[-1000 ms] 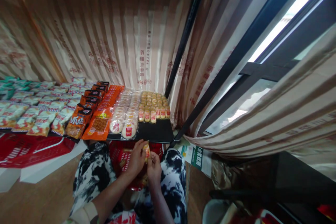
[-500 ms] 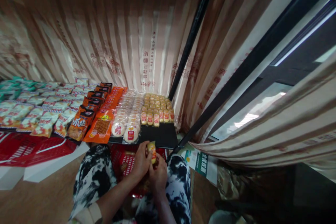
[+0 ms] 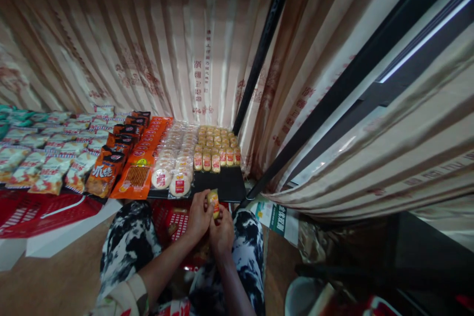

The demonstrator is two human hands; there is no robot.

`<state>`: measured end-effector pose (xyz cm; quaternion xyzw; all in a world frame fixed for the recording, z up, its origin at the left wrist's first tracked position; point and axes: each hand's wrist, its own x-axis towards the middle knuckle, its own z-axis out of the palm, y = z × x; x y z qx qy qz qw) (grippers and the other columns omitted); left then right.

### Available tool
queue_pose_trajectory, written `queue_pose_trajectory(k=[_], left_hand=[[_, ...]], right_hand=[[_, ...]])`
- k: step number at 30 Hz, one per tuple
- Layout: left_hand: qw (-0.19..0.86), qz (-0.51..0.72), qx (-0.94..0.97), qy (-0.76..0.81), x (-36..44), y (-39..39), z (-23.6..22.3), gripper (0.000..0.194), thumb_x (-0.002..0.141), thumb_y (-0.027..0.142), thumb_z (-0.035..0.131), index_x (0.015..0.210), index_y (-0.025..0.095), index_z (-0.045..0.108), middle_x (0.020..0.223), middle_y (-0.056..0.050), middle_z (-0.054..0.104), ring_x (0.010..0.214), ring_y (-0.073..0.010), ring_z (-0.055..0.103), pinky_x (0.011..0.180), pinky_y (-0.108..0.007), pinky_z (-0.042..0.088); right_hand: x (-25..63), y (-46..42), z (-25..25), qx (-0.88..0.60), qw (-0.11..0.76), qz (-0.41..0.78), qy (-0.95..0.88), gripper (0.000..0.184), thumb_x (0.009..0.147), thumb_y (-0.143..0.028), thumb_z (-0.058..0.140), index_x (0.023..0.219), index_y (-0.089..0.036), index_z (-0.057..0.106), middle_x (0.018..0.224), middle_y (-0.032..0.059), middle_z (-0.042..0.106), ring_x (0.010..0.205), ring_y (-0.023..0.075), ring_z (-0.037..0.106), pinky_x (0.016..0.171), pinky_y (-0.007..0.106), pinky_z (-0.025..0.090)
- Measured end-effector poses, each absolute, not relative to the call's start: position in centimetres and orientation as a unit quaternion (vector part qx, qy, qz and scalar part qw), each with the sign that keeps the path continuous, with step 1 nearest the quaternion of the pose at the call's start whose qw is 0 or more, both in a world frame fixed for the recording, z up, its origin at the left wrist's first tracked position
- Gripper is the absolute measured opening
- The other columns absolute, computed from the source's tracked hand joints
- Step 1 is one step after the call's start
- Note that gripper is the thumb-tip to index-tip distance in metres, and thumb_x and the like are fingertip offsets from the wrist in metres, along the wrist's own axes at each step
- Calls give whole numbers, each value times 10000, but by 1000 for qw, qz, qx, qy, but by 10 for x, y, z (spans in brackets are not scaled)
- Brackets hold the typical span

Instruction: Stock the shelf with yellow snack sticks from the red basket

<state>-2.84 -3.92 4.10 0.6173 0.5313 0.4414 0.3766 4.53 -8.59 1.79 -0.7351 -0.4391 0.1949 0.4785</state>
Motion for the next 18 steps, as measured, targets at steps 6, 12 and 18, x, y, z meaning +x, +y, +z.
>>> queue_pose_trajectory(k=[6, 12, 18], left_hand=[[363, 436, 632, 527, -22, -31, 46, 361, 819, 218, 476, 1176, 173, 511, 1005, -55, 533, 895, -154, 553, 827, -315, 475], [354, 456, 629, 520, -14, -18, 53, 377, 798, 195, 504, 1174, 172, 503, 975, -49, 555, 861, -151, 568, 828, -340, 486], [364, 471, 617, 515, -5, -6, 54, 364, 790, 174, 511, 1155, 161, 510, 983, -60, 583, 863, -148, 584, 823, -331, 497]], right_hand=[[50, -78, 32, -740, 477, 176, -440, 354, 797, -364, 499, 1094, -192, 585, 999, 91, 587, 894, 218, 581, 760, 302, 465], [60, -65, 39, -735, 448, 127, -492, 386, 829, -335, 448, 1138, -134, 564, 1013, 124, 588, 931, 238, 563, 832, 360, 459], [69, -54, 50, -773, 376, 93, -502, 341, 821, -336, 473, 1068, -137, 598, 950, 114, 616, 904, 257, 561, 845, 380, 438]])
